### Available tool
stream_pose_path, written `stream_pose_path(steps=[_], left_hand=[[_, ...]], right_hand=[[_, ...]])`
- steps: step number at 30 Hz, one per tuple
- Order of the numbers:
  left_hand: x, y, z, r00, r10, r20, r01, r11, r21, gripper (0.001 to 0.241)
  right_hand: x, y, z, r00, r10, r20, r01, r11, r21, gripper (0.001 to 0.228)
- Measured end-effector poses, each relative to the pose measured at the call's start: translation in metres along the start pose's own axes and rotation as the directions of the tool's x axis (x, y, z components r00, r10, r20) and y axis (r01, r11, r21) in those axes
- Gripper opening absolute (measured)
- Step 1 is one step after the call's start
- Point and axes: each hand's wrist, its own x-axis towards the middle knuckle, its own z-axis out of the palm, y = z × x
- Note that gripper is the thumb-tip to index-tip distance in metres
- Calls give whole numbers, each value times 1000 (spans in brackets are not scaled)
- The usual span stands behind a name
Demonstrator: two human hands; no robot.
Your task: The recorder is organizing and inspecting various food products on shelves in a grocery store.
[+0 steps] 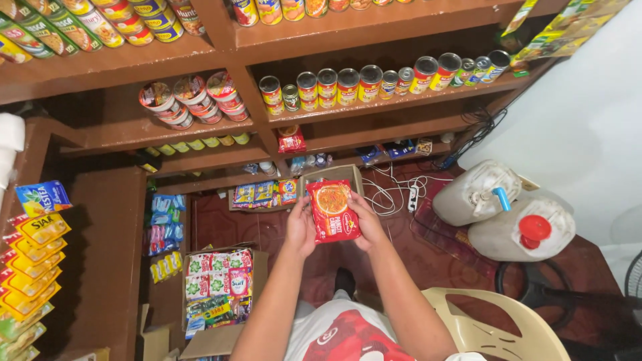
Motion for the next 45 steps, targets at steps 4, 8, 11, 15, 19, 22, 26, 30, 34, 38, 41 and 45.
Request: stream_pose_path(steps=[4, 8, 11, 15, 19, 22, 26, 30, 34, 38, 41, 45], left_hand=[[-5, 5, 9, 1000, 21, 12, -21, 1000, -6, 46], [2, 10, 6, 998, -44, 47, 44, 999, -1, 52], [4, 20, 7, 999, -47, 14, 48, 999, -7, 54], [12, 42, 1, 998, -7, -64, 7, 1000, 11, 52], [17, 58, -8, 999, 0, -48, 0, 1000, -2, 53], [28, 71, -11, 999, -12, -34, 11, 1000, -15, 52], [38, 90, -20, 996, -37, -78, 34, 999, -40, 50], [47, 111, -29, 998, -13, -54, 10, 998, -56, 47], [59, 131, -40, 999, 21, -38, -23, 999, -48, 42], [77, 144, -53, 1000, 7, -31, -9, 998, -59, 43], [90, 148, -64, 999, -49, -17, 48, 996, -79, 47], [114, 152, -72, 993, -112, -23, 110, 991, -74, 50]], right_hand=[[15, -5, 11, 999, 43, 33, -43, 999, 13, 41], [33, 2, 16, 996, 67, 63, -66, 998, -10, 39], [46, 11, 21, 993, 97, 72, -95, 995, -28, 38], [59, 18, 43, 989, 121, 87, -116, 992, -53, 39], [72, 24, 57, 990, 123, 63, -117, 989, -86, 40], [81, 25, 67, 992, 110, 61, -104, 990, -91, 41], [95, 33, 78, 993, 109, 35, -105, 989, -102, 41], [110, 41, 92, 993, 113, 13, -111, 987, -115, 40], [127, 51, 108, 994, 107, -9, -107, 987, -121, 41], [143, 62, 119, 995, 74, -70, -85, 984, -158, 44], [146, 64, 136, 992, 30, -119, -48, 988, -149, 47], [163, 80, 123, 983, -58, -176, 27, 984, -174, 48]])
